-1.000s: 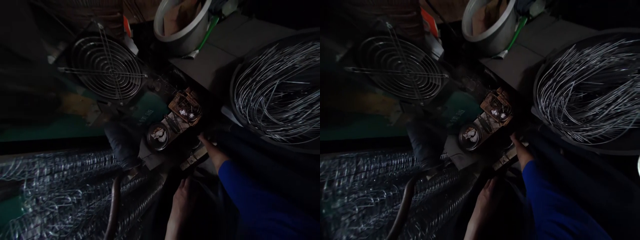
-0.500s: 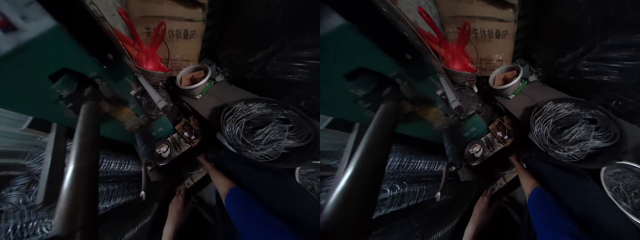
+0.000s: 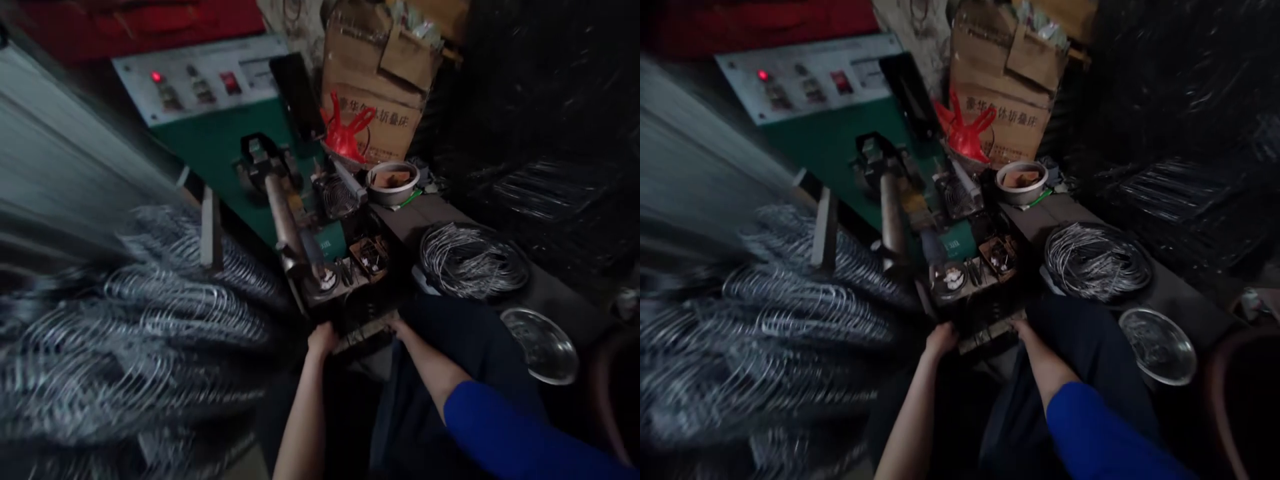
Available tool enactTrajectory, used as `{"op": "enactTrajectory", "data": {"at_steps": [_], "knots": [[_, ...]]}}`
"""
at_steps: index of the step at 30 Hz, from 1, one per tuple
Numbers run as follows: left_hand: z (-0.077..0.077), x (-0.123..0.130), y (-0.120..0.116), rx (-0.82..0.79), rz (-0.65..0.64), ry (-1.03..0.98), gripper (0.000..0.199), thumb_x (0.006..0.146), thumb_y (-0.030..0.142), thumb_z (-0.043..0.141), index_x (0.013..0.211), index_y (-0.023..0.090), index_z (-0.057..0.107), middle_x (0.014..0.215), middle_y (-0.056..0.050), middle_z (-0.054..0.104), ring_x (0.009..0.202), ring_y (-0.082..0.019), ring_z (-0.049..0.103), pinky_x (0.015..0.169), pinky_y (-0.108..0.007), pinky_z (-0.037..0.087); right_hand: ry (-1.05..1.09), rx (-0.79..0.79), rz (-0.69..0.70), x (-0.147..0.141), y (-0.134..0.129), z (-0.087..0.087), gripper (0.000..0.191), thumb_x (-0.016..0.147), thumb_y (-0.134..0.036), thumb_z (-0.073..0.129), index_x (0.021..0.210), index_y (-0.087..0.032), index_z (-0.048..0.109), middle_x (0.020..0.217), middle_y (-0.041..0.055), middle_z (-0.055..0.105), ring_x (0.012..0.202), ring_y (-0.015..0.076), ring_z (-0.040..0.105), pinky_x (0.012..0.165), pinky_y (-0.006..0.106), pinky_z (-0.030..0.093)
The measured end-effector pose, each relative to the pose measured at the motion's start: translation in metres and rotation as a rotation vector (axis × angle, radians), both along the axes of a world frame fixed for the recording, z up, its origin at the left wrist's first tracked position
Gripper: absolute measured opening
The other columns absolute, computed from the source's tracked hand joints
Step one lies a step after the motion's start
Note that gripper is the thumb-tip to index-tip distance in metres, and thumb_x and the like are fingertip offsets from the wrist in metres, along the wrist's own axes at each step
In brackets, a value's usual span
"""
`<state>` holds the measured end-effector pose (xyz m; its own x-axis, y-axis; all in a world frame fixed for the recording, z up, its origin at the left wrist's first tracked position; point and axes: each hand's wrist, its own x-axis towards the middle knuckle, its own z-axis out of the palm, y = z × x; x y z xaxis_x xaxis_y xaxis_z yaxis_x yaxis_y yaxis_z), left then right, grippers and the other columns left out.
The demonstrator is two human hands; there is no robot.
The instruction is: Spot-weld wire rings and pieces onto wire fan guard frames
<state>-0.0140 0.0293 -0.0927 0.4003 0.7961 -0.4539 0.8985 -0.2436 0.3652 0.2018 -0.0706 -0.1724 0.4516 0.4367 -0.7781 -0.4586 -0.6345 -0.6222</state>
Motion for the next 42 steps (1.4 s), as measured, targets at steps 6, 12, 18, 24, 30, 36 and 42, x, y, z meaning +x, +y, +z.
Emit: {"op": "enactTrajectory", "data": {"at_steps": [6, 12, 18, 24, 30, 36, 42], "knots": [[0.008, -0.03, -0.041, -0.125, 0.234, -0.25, 0.025, 0.08, 0.03, 0.068, 0.102, 0.018, 0.068, 0.111, -0.016, 0.071, 0.116, -0.032, 0.063, 0.095, -0.041, 0.048, -0.024, 0.001, 0.016, 0.02, -0.005, 0.02, 0.027, 0.097, -0.034, 0.062, 0.115, -0.014, 0.062, 0.107, 0.0065, 0.065, 0.085, 0.0157, 0.065, 0.072, 0.031, 0.058], [0.029, -0.015, -0.088, -0.295, 0.385, -0.876, 0.049, 0.094, 0.049, 0.051, 0.131, 0.016, 0.055, 0.116, -0.013, 0.07, 0.098, -0.023, 0.07, 0.082, -0.034, 0.055, -0.07, 0.269, 0.061, 0.02, -0.024, 0.074, 0.011, 0.084, -0.02, 0.068, 0.077, -0.012, 0.066, 0.072, 0.0021, 0.066, 0.045, 0.0044, 0.044, 0.035, 0.015, 0.031], [0.038, 0.022, -0.113, -0.541, 0.458, -1.301, 0.07, 0.085, 0.062, 0.062, 0.138, 0.019, 0.048, 0.133, -0.019, 0.06, 0.112, -0.026, 0.066, 0.085, -0.037, 0.054, -0.12, 0.387, 0.09, 0.013, -0.069, 0.104, 0.007, 0.07, -0.019, 0.072, 0.073, -0.013, 0.07, 0.072, 0.0044, 0.07, 0.042, 0.0037, 0.04, 0.032, 0.014, 0.024], [0.045, 0.045, -0.14, -0.7, 0.468, -1.491, 0.078, 0.066, 0.059, 0.081, 0.122, 0.011, 0.059, 0.111, -0.019, 0.069, 0.086, -0.022, 0.07, 0.081, -0.038, 0.054, -0.142, 0.372, 0.121, 0.016, -0.096, 0.111, 0.013, 0.067, -0.023, 0.075, 0.071, -0.012, 0.071, 0.043, -0.0029, 0.052, 0.034, 0.0044, 0.034, 0.031, 0.015, 0.02], [0.057, 0.04, -0.152, -0.581, 0.591, -1.596, 0.069, 0.069, 0.048, 0.083, 0.122, 0.012, 0.057, 0.075, -0.001, 0.065, 0.065, -0.012, 0.065, 0.065, -0.026, 0.053, -0.061, 0.381, 0.194, -0.007, -0.094, 0.109, 0.02, 0.077, -0.03, 0.074, 0.073, -0.011, 0.071, 0.06, 0.0054, 0.067, 0.042, 0.0073, 0.05, 0.034, 0.014, 0.03], [0.064, -0.004, -0.131, -0.315, 0.681, -1.511, 0.065, 0.069, 0.042, 0.084, 0.121, 0.012, 0.058, 0.06, 0.009, 0.051, 0.043, -0.009, 0.055, 0.044, -0.022, 0.047, -0.125, 0.415, 0.627, -0.012, -0.13, 0.116, 0.025, 0.082, -0.033, 0.07, 0.097, -0.014, 0.075, 0.094, 0.0126, 0.076, 0.079, 0.0216, 0.073, 0.06, 0.027, 0.055], [0.074, -0.035, -0.129, -0.262, 0.745, -1.453, 0.067, 0.068, 0.043, 0.085, 0.123, 0.014, 0.061, 0.066, 0.006, 0.056, 0.045, -0.01, 0.058, 0.044, -0.022, 0.047, -0.767, 0.762, 0.916, 0.013, -0.106, 0.192, 0.027, 0.095, -0.033, 0.057, 0.114, -0.025, 0.073, 0.112, 0.0045, 0.074, 0.106, 0.0245, 0.068, 0.096, 0.041, 0.051]]}}
